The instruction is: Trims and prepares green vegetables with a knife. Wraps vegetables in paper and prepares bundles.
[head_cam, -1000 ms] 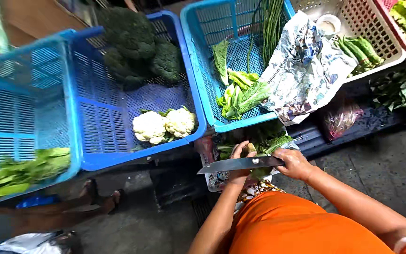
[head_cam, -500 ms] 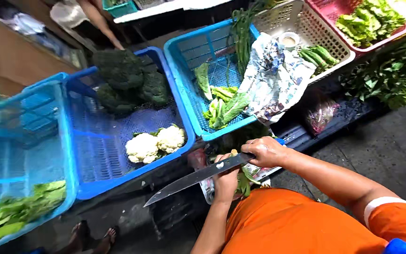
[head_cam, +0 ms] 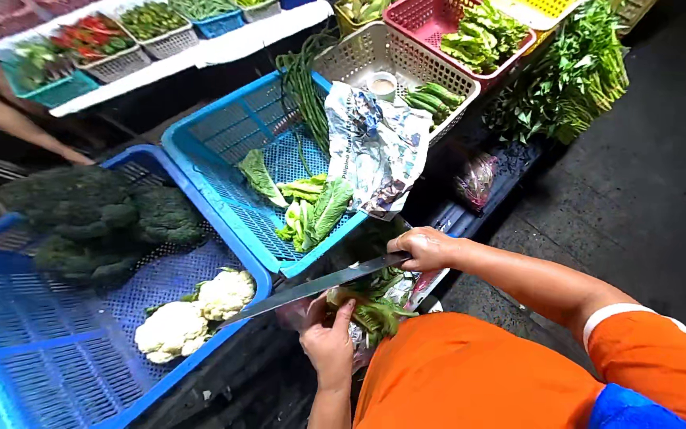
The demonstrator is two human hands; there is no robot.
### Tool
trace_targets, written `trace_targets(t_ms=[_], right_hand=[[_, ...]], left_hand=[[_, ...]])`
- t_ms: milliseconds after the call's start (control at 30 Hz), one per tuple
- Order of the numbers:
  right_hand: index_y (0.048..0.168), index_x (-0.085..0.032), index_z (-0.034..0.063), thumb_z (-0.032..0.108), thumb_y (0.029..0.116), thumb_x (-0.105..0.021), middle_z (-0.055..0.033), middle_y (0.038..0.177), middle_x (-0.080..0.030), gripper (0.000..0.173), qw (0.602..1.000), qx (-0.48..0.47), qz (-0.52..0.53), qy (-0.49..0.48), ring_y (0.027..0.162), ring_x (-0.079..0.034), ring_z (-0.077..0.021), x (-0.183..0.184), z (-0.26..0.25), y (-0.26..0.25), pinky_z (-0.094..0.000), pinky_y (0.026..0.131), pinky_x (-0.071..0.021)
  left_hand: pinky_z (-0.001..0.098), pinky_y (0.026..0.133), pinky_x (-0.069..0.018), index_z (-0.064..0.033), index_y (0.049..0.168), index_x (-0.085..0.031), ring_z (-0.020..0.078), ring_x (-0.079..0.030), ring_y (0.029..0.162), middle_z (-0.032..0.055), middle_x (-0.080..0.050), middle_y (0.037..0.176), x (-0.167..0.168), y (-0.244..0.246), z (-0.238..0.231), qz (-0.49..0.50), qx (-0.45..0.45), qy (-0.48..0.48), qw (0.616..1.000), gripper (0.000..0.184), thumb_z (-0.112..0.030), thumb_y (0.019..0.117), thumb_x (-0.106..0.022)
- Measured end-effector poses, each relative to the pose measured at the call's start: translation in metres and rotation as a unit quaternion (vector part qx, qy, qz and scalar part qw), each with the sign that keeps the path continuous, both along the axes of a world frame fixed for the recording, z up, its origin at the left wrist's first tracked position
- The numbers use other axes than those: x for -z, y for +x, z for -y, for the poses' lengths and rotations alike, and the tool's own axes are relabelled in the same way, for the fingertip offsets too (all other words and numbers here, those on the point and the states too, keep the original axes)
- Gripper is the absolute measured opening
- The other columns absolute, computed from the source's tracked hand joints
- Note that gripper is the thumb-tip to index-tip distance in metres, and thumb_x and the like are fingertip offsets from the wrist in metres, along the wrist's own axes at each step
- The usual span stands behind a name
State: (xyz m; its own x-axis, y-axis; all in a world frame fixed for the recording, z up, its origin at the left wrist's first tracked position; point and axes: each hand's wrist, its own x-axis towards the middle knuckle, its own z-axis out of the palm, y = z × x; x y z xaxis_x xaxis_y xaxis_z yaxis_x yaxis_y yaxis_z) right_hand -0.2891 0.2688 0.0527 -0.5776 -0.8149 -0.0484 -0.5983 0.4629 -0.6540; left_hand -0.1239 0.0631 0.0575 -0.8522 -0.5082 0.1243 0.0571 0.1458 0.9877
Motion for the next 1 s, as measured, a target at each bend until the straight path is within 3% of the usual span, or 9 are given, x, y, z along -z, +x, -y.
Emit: trace_targets(t_ms=[100,200,267,400,600,700,867,933,1000], right_hand=[[0.108,-0.074,0.0068,0.026,0.0910,-0.076,-0.0078,0.101,-0.074,0.025,0.991,-0.013,0.049,-0.124,0.095,-0.070,-0.0197,-0.034,0.025,0.012,-0.0469,0.086,-0.0579],[0.117,-0.072,0.0012,0.017,0.0871,-0.081,-0.0113,0.112,-0.072,0.035,0.973,-0.022,0.115,-0.200,0.105,-0.069,-0.0178,-0.049,0.044,0.016,-0.0396,0.096,-0.0562],[0.119,-0.070,0.0024,0.017,0.0875,-0.080,-0.0098,0.110,-0.073,0.036,0.963,0.006,0.168,-0.212,0.101,-0.069,-0.0141,-0.049,0.049,0.016,-0.0365,0.094,-0.0576],[0.117,-0.068,0.0061,0.022,0.0855,-0.081,-0.0054,0.100,-0.071,0.038,0.938,0.094,0.263,-0.204,0.083,-0.067,-0.0092,-0.048,0.052,0.025,-0.0303,0.076,-0.0583],[0.121,-0.063,0.0046,0.023,0.0873,-0.078,-0.0054,0.095,-0.068,0.041,0.927,0.143,0.289,-0.189,0.071,-0.063,-0.0084,-0.039,0.062,0.035,-0.0269,0.065,-0.0551],[0.122,-0.061,0.0030,0.022,0.0868,-0.078,-0.0046,0.088,-0.066,0.044,0.907,0.168,0.332,-0.196,0.060,-0.058,-0.0076,-0.040,0.061,0.039,-0.0243,0.055,-0.0509],[0.120,-0.058,0.0036,0.015,0.0847,-0.079,-0.0049,0.089,-0.069,0.043,0.868,0.212,0.368,-0.258,0.062,-0.062,-0.0099,-0.036,0.054,0.034,-0.0251,0.056,-0.0536],[0.121,-0.062,0.0023,0.014,0.0833,-0.080,-0.0072,0.096,-0.072,0.043,0.861,0.216,0.371,-0.271,0.062,-0.062,-0.0107,-0.036,0.055,0.034,-0.0250,0.055,-0.0528],[0.116,-0.059,0.0025,0.016,0.0822,-0.082,-0.0069,0.091,-0.071,0.043,0.864,0.210,0.369,-0.272,0.062,-0.063,-0.0114,-0.037,0.060,0.036,-0.0255,0.055,-0.0536]], left_hand=[[0.0283,0.084,-0.0611,-0.0069,0.116,-0.058,0.0072,-0.069,0.096,-0.0070,-0.070,0.104,-0.015,-0.015,-0.002,-0.081,0.063,0.069,0.992,0.042,0.008,0.0808,-0.075],[0.0318,0.085,-0.0615,-0.0123,0.111,-0.062,0.0093,-0.070,0.094,-0.0064,-0.072,0.100,-0.032,-0.030,-0.002,-0.099,0.063,0.093,0.989,0.038,0.010,0.0821,-0.073],[0.0327,0.086,-0.0609,-0.0075,0.110,-0.064,0.0108,-0.070,0.094,-0.0020,-0.072,0.101,-0.034,-0.038,0.001,-0.088,0.051,0.091,0.991,0.031,0.008,0.0846,-0.072],[0.0300,0.088,-0.0584,-0.0009,0.103,-0.070,0.0105,-0.066,0.100,0.0049,-0.067,0.110,-0.029,-0.044,0.006,-0.061,0.036,0.043,0.997,0.012,0.001,0.0913,-0.069],[0.0276,0.087,-0.0565,-0.0026,0.092,-0.074,0.0081,-0.067,0.092,0.0050,-0.071,0.094,-0.027,-0.045,0.012,-0.017,0.014,-0.079,0.997,0.005,-0.006,0.0920,-0.070],[0.0295,0.085,-0.0571,-0.0019,0.095,-0.072,0.0097,-0.068,0.090,0.0062,-0.071,0.095,-0.031,-0.041,0.019,0.005,0.004,-0.077,0.997,0.007,-0.009,0.0943,-0.069],[0.0309,0.075,-0.0561,-0.0008,0.101,-0.062,0.0113,-0.065,0.081,0.0063,-0.066,0.090,-0.041,-0.036,0.038,-0.011,-0.031,-0.066,0.997,0.011,-0.007,0.1007,-0.053],[0.0323,0.070,-0.0533,-0.0013,0.104,-0.058,0.0125,-0.061,0.075,0.0062,-0.062,0.085,-0.046,-0.038,0.037,0.009,-0.003,-0.075,0.997,0.014,-0.009,0.1025,-0.046],[0.0377,0.071,-0.0531,-0.0002,0.115,-0.056,0.0167,-0.060,0.076,0.0089,-0.060,0.086,-0.045,-0.041,0.031,0.038,0.055,-0.083,0.994,0.021,-0.012,0.1033,-0.044]])
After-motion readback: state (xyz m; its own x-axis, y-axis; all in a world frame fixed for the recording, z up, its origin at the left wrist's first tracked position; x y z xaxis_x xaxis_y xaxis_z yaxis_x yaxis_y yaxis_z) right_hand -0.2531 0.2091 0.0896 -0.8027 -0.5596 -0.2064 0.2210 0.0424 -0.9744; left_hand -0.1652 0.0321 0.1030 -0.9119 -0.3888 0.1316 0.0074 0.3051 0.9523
